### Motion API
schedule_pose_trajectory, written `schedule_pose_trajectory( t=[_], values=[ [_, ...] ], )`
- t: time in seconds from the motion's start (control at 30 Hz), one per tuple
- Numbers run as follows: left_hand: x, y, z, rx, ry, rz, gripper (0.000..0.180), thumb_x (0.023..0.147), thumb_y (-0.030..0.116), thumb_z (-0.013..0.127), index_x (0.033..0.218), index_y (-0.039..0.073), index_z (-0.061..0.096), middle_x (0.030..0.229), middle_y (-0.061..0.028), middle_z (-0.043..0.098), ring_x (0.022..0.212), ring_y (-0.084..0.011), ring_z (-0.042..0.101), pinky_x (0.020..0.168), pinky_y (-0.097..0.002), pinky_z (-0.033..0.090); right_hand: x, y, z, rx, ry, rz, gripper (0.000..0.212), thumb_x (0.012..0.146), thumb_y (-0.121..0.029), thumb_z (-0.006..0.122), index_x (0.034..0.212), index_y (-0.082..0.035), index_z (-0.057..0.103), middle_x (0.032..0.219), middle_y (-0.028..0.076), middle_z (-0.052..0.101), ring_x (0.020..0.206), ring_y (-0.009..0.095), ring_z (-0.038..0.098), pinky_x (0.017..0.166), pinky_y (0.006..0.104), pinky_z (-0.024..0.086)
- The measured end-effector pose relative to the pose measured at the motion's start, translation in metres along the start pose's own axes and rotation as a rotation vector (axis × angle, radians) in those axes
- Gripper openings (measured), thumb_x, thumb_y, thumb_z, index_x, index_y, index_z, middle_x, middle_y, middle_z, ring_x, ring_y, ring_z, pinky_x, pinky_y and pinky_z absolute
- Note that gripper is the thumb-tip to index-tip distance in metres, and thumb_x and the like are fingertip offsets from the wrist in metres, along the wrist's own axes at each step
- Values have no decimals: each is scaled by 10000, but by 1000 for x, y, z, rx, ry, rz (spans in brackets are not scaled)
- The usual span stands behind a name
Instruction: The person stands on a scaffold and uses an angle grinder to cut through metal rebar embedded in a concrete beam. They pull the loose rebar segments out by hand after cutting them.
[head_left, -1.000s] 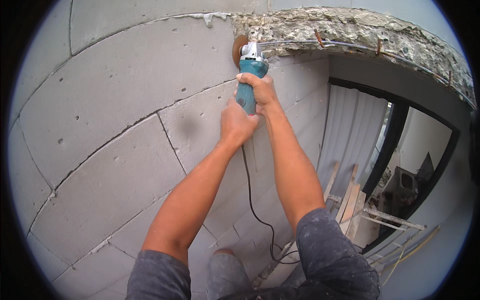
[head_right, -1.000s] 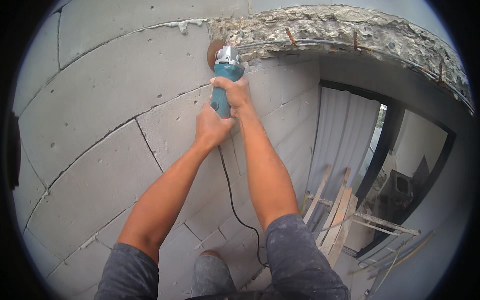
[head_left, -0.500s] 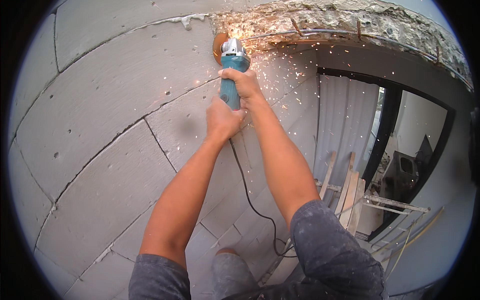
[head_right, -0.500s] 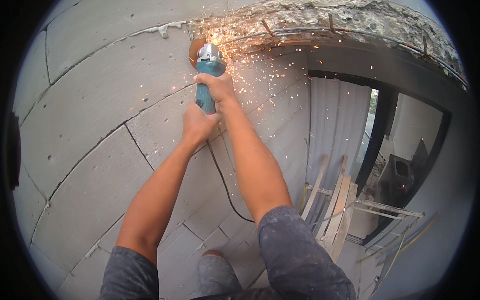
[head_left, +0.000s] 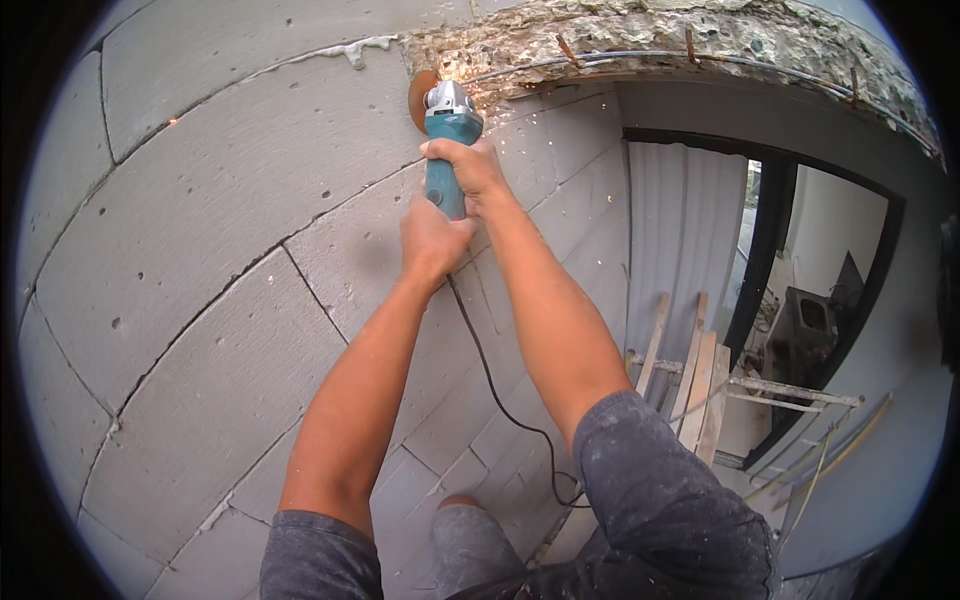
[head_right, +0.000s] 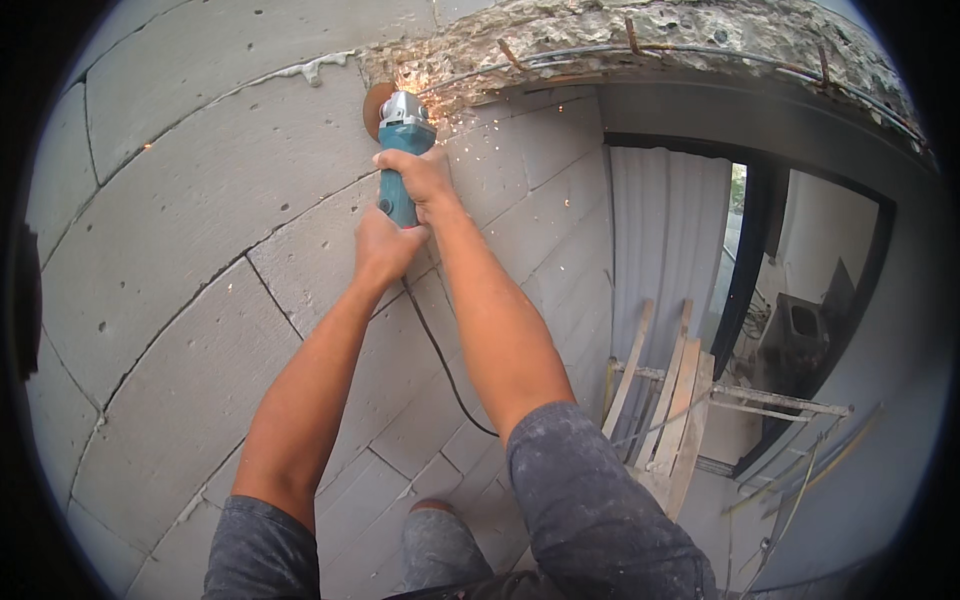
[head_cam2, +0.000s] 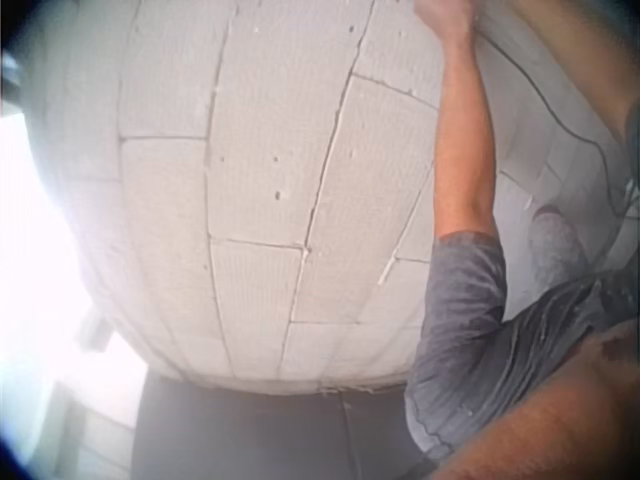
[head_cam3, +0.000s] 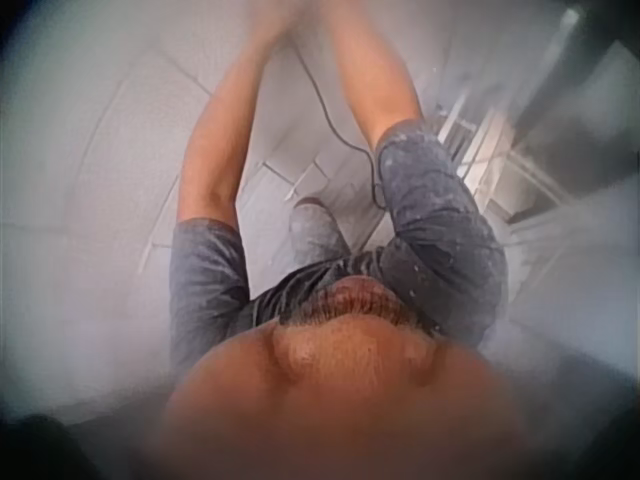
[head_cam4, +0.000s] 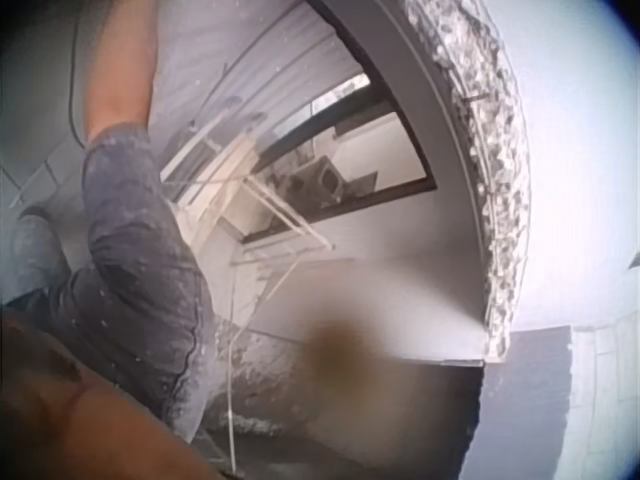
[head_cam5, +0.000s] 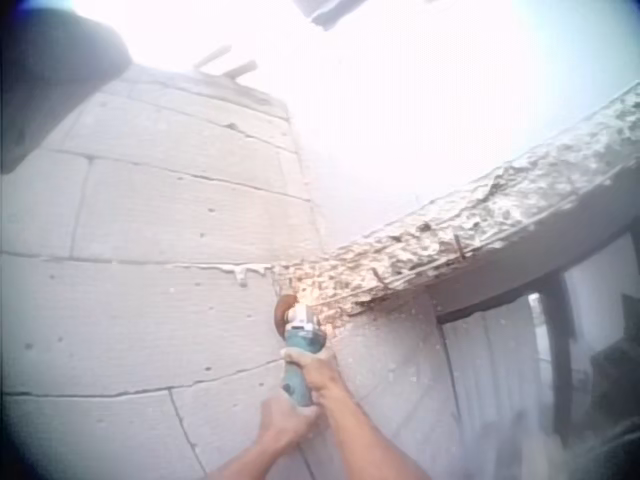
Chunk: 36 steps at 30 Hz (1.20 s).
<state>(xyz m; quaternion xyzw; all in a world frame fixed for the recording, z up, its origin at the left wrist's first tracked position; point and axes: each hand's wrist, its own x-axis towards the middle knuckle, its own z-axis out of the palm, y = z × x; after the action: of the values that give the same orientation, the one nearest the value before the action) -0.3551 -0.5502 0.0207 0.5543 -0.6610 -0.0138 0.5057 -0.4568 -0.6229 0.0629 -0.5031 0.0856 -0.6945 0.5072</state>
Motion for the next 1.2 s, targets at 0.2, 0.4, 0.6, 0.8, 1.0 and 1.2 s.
schedule_pose_trajectory(
  t=[0.2,0.4,0.6,0.8,1.0,1.2],
  values=[
    [-6,11,-4,-5,8,32,490,754,225,838,1152,-12,677,1012,-235,784,961,-395,782,865,-482,589,1,-1,-2,-8,33,-4,342,781,-128,881,1004,3,657,785,96,666,594,231,698,536,406,611],
    [-4,12,-15,70,0,34,359,750,223,836,968,-29,702,909,-228,774,874,-390,780,796,-475,590,-6,-8,10,3,39,65,322,783,-136,880,979,-2,663,784,90,664,589,239,697,533,408,605],
    [-32,9,-13,-15,-167,-17,315,745,218,841,876,-24,686,840,-186,751,796,-332,760,746,-462,581,-33,2,-11,-75,131,123,318,791,-159,879,966,4,669,782,93,660,592,233,697,535,402,604],
    [-79,-7,-12,13,-120,-4,516,731,232,849,1112,-49,645,977,-216,752,918,-332,763,834,-449,579,-85,11,-12,-35,101,106,316,808,-166,873,972,9,667,788,93,668,596,219,699,538,389,607],
    [-64,-5,-25,-32,-175,-46,583,748,234,840,1179,-89,618,1022,-241,757,932,-358,769,856,-451,590,-73,13,-6,-28,63,117,324,830,-176,855,1019,11,671,797,99,679,630,214,714,566,374,616],
    [-69,-7,-8,-52,-160,-96,676,770,214,830,1278,-149,572,1088,-329,751,1029,-431,777,896,-455,605,-79,5,-17,-98,42,149,359,841,-193,843,1068,18,662,840,115,694,658,226,731,592,365,624]
  ],
)
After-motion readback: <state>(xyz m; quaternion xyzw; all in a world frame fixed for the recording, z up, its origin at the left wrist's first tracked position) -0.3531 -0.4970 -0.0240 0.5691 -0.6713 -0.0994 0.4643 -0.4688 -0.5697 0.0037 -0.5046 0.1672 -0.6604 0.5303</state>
